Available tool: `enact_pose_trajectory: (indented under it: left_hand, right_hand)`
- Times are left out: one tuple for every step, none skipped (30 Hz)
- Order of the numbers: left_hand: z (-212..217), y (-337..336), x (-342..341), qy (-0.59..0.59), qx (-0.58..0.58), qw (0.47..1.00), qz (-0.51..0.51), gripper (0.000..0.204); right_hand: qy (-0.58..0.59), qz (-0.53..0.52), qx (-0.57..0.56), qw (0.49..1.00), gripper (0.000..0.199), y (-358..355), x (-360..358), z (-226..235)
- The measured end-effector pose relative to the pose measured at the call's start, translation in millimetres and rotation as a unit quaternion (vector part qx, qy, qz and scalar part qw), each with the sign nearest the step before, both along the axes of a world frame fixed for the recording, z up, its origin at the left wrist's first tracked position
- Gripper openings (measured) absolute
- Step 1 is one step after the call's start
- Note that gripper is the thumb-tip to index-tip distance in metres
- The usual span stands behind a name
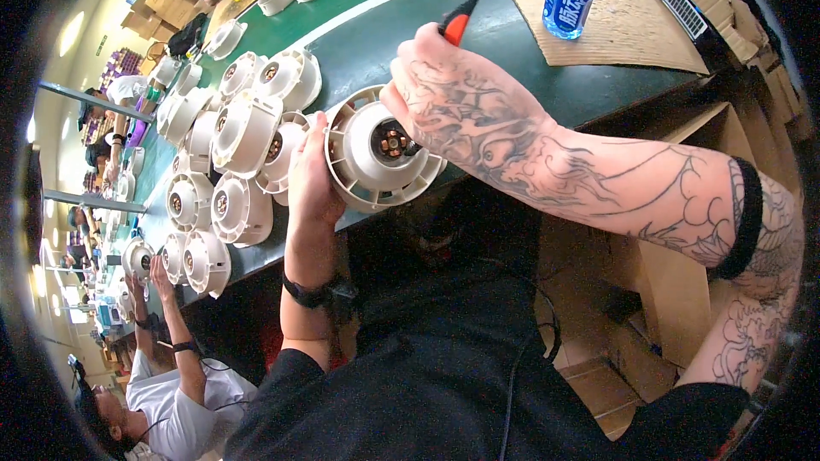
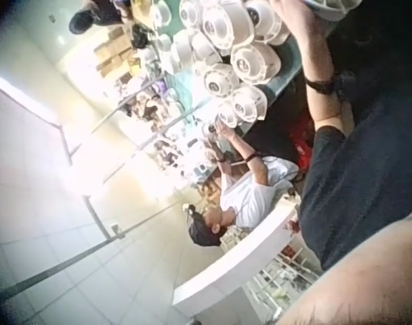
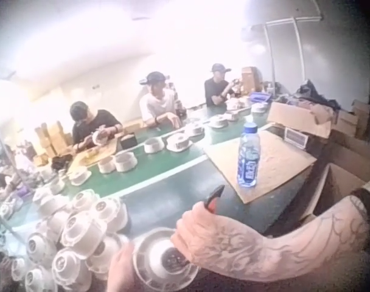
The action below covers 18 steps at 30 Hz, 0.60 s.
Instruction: Assembling white plastic circular components on a production line using pliers.
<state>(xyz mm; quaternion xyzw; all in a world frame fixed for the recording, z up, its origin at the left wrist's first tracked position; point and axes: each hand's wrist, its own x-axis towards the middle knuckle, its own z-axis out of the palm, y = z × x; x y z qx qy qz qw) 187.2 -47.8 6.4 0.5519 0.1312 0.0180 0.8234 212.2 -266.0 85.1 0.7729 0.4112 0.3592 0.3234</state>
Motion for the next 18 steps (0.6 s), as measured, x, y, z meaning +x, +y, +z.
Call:
enact_pose_trajectory:
  left_hand:
    - [0.9,6.4,1.4,0.004,0.015,1.0,-0.014,0.036]
    - [1.7,11.3,2.5,0.009,0.03,0.999,-0.027,0.036]
    - [5.3,11.1,3.5,0.023,0.016,0.999,-0.023,0.036]
    - [5.8,13.7,4.7,0.024,0.015,0.999,-0.019,0.036]
    - [6.4,17.7,5.6,0.036,0.017,0.999,-0.023,0.035]
    - [6.9,13.1,10.3,0.042,0.015,0.998,-0.042,0.035]
    - [6.3,7.5,14.0,0.035,0.016,0.998,-0.052,0.034]
    - [5.7,2.2,17.2,0.031,0.011,0.998,-0.062,0.034]
    - [4.5,6.1,16.2,0.031,0.011,0.998,-0.056,0.034]
    - [3.2,9.5,15.5,0.031,0.011,0.998,-0.052,0.034]
    - [1.7,12.6,15.4,0.033,0.013,0.998,-0.046,0.034]
    - [-0.1,15.7,15.4,0.036,0.015,0.999,-0.037,0.034]
    - [-1.4,16.9,15.8,0.037,0.012,0.999,-0.032,0.034]
    - [-2.7,18.1,16.3,0.036,0.01,0.999,-0.032,0.034]
    - [-3.9,17.0,17.4,0.028,0.002,0.999,-0.03,0.035]
    - [-4.5,16.3,17.6,0.02,-0.006,0.999,-0.027,0.036]
    - [-3.8,15.9,16.4,0.02,-0.007,0.999,-0.026,0.036]
    - [-2.7,11.5,16.6,0.02,0.015,1.0,-0.015,0.036]
  right_hand:
    - [-0.024,0.0,-0.013,1.0,0.012,4.3,1.3,-1.2]
    - [-0.022,0.008,-0.01,1.0,0.012,8.1,3.3,-1.8]
    - [-0.046,0.029,-0.033,0.998,0.012,9.9,3.9,1.5]
    - [-0.07,0.052,-0.056,0.995,0.012,12.6,4.7,4.8]
    - [-0.095,0.075,-0.077,0.99,0.012,16.7,5.2,6.9]
    - [-0.097,0.066,-0.084,0.99,0.012,12.8,2.5,9.4]
    - [-0.085,0.047,-0.087,0.991,0.012,9.4,-0.2,11.9]
    - [-0.073,0.028,-0.09,0.993,0.012,6.1,-3.0,14.7]
    - [-0.057,0.026,-0.082,0.995,0.012,10.9,-1.5,13.1]
    - [-0.042,0.023,-0.075,0.996,0.012,15.3,-0.3,12.0]
    - [-0.026,0.02,-0.069,0.997,0.012,19.4,0.7,10.9]
    - [-0.01,0.016,-0.063,0.998,0.013,23.2,1.8,9.6]
    - [0.004,0.007,-0.062,0.998,0.013,25.9,0.6,10.6]
    - [0.018,-0.002,-0.06,0.998,0.013,28.7,-0.3,11.3]
    - [0.032,-0.012,-0.058,0.998,0.013,29.4,-1.1,11.8]
    - [0.046,-0.021,-0.056,0.997,0.013,30.6,-1.7,12.1]
    - [0.06,-0.029,-0.053,0.996,0.014,32.2,-2.1,12.5]
    - [0.072,-0.045,-0.052,0.995,0.014,30.1,-3.2,13.8]
